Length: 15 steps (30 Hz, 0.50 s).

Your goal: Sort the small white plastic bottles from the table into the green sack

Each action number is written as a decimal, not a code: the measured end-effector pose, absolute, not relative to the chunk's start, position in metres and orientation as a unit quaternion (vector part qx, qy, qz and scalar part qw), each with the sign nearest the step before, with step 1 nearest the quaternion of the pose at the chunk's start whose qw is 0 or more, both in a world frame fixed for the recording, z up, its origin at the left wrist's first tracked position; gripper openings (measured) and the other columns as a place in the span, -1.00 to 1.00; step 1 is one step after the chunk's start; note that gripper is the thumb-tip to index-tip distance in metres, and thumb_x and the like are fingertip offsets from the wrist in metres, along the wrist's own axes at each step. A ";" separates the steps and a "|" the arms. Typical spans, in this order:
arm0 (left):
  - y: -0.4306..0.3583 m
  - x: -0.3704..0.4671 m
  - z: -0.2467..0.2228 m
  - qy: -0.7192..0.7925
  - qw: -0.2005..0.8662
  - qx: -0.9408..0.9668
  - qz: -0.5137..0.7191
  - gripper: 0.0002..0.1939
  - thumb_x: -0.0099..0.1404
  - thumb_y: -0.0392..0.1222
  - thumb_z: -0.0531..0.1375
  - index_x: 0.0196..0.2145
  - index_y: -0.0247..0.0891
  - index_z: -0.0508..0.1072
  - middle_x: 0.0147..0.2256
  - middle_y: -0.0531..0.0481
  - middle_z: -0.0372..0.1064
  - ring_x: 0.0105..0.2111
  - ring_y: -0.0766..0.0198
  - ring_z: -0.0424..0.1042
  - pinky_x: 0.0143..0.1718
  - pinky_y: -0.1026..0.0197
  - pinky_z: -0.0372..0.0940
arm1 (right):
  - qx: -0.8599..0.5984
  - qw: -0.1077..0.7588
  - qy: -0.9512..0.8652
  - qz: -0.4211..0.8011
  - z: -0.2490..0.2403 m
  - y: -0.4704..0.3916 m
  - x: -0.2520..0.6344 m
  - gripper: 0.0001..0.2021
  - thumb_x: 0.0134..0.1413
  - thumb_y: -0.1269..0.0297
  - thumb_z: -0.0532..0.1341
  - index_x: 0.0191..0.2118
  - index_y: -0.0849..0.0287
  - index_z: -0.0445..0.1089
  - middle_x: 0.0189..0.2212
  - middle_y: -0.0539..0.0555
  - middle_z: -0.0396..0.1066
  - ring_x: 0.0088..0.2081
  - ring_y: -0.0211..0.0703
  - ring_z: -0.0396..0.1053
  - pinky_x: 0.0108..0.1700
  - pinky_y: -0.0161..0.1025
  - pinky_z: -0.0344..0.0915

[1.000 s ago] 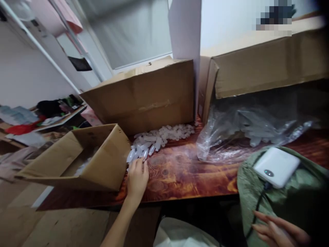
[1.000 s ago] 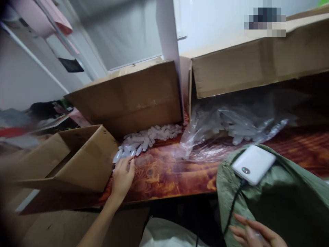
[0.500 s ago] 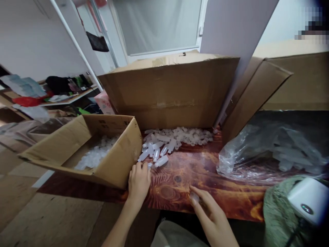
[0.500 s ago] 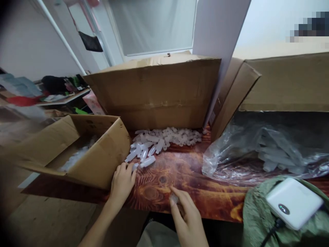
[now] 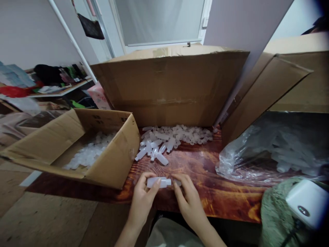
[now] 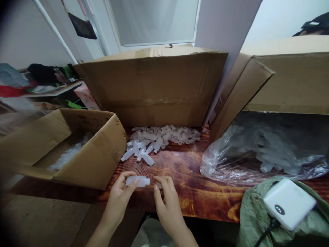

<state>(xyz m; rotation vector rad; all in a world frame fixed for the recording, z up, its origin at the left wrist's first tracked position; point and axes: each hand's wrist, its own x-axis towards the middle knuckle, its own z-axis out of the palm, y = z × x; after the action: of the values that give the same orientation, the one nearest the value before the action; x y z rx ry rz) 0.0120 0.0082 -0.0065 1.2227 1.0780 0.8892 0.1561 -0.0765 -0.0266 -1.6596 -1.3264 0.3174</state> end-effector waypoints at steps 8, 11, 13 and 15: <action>0.004 0.003 -0.003 0.422 0.750 0.284 0.424 -0.60 0.02 -0.20 0.42 -0.22 -0.28 0.36 -0.23 -0.09 0.50 -0.23 0.26 0.48 -0.18 0.26 0.36 | -0.729 0.363 -0.578 -0.063 -0.050 -0.014 0.219 -0.69 0.27 0.33 0.01 0.01 0.33 0.36 -0.02 0.38 0.36 0.00 0.19 0.28 0.02 0.18 0.26; 0.009 -0.005 -0.001 0.403 0.772 0.231 0.434 -0.66 0.02 -0.27 0.41 -0.24 -0.32 0.43 -0.22 -0.11 0.51 -0.23 0.29 0.48 -0.18 0.29 0.35 | -0.717 0.342 -0.602 -0.083 -0.046 0.008 0.218 -0.61 0.26 0.16 0.09 0.02 0.37 0.36 -0.01 0.39 0.35 0.01 0.21 0.26 0.03 0.15 0.24; 0.010 -0.008 -0.002 0.391 0.778 0.195 0.451 -0.71 0.02 -0.31 0.40 -0.28 -0.32 0.46 -0.24 -0.08 0.50 -0.27 0.31 0.47 -0.22 0.32 0.35 | -0.685 0.339 -0.640 -0.080 -0.043 0.017 0.208 -0.59 0.23 0.07 0.11 -0.04 0.33 0.42 -0.08 0.33 0.42 -0.04 0.20 0.28 0.01 0.10 0.27; 0.009 -0.011 -0.001 0.380 0.780 0.158 0.472 -0.74 0.05 -0.31 0.38 -0.27 -0.30 0.46 -0.24 -0.06 0.48 -0.27 0.32 0.46 -0.25 0.33 0.34 | -0.648 0.348 -0.673 -0.080 -0.044 0.022 0.198 -0.56 0.24 0.00 0.07 -0.13 0.30 0.46 -0.16 0.33 0.45 -0.10 0.22 0.30 -0.07 0.13 0.29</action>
<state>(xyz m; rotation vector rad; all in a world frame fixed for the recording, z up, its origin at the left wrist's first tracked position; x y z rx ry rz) -0.0114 0.0091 -0.0011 0.3412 0.8208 1.0192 0.1983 0.0222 -0.0443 -1.6788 -1.7455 -0.2067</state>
